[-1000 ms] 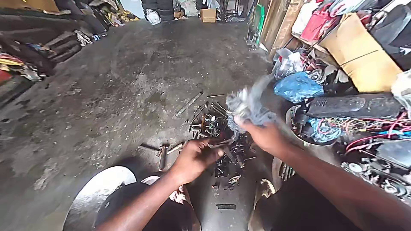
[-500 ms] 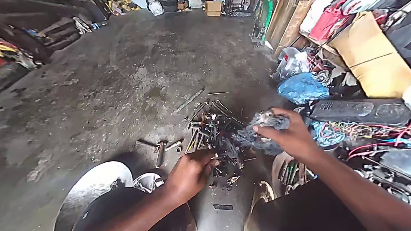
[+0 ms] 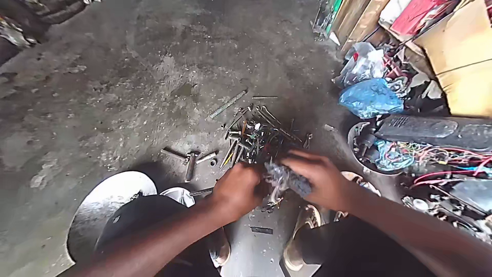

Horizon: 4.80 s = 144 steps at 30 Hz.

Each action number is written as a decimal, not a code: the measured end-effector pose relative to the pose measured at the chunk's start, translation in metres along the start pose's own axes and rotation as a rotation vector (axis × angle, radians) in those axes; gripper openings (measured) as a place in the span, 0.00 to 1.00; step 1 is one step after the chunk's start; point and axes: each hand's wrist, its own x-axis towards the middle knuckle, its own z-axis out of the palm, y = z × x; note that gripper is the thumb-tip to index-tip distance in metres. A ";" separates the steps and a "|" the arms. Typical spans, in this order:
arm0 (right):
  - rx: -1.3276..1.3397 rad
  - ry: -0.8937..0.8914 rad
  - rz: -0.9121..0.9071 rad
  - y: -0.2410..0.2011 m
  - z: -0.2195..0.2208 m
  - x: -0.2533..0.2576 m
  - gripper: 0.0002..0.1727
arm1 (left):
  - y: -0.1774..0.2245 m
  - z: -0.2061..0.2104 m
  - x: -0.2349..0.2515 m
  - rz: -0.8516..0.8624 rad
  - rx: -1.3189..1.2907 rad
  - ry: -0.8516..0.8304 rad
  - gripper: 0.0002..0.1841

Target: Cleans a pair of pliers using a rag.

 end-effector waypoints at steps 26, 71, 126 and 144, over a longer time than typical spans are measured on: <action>0.625 -0.064 0.560 0.082 -0.054 -0.018 0.24 | -0.036 -0.021 0.021 -0.120 -1.198 0.279 0.13; 0.231 0.300 0.152 -0.153 0.159 0.028 0.14 | -0.096 -0.067 -0.121 -0.206 -1.862 0.447 0.25; -0.112 0.076 0.132 -0.139 0.136 -0.033 0.10 | -0.103 -0.050 -0.136 0.234 -1.708 0.780 0.15; -0.350 0.199 -0.062 -0.157 0.143 -0.036 0.13 | -0.089 -0.065 -0.164 -0.064 -1.883 1.112 0.09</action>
